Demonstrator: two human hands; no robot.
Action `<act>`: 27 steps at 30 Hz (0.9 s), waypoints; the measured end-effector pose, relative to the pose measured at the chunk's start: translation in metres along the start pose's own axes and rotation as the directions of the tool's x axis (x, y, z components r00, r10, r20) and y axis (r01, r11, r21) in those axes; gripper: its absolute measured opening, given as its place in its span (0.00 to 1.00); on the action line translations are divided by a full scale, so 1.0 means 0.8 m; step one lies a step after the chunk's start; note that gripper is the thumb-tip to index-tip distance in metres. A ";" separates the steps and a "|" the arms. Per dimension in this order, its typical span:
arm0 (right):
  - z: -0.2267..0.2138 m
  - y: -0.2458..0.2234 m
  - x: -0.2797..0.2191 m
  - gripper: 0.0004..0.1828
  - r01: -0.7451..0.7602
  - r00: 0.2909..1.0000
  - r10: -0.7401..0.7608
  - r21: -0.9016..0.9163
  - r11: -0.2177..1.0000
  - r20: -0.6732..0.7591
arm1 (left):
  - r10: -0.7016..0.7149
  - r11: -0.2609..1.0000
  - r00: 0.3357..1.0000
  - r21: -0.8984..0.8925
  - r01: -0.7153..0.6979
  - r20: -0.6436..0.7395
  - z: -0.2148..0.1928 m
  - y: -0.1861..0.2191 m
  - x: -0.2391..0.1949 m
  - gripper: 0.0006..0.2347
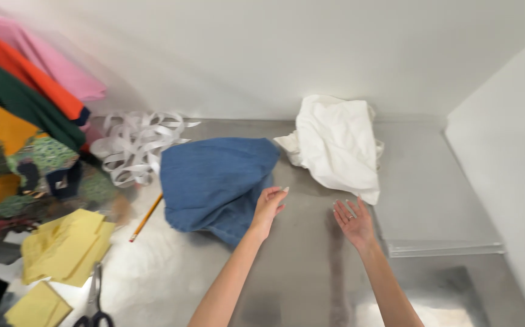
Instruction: The person removes several pairs of jeans and shirts from a clothing rack, folds them by hand on a metal table, and stacks them. The person handles denim jeans, a black t-shirt, a checkered shirt, and a black long-sleeved shirt.
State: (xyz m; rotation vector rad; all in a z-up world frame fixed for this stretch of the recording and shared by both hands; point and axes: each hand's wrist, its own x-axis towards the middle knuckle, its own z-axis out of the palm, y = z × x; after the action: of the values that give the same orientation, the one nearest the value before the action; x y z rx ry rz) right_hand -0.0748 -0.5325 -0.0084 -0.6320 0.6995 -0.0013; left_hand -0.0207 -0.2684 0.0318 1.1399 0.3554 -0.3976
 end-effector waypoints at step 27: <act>0.124 -0.045 -0.130 0.09 -0.018 0.929 0.053 -0.097 0.995 0.367 | 0.198 0.830 0.962 -0.490 -0.267 -0.188 -0.051 0.065 -0.154 0.09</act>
State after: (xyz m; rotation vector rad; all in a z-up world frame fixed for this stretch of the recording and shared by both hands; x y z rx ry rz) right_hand -0.0882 -0.4865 0.1320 -0.6848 0.3458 0.1809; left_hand -0.1065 -0.1968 0.1156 0.6705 0.4009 -0.0007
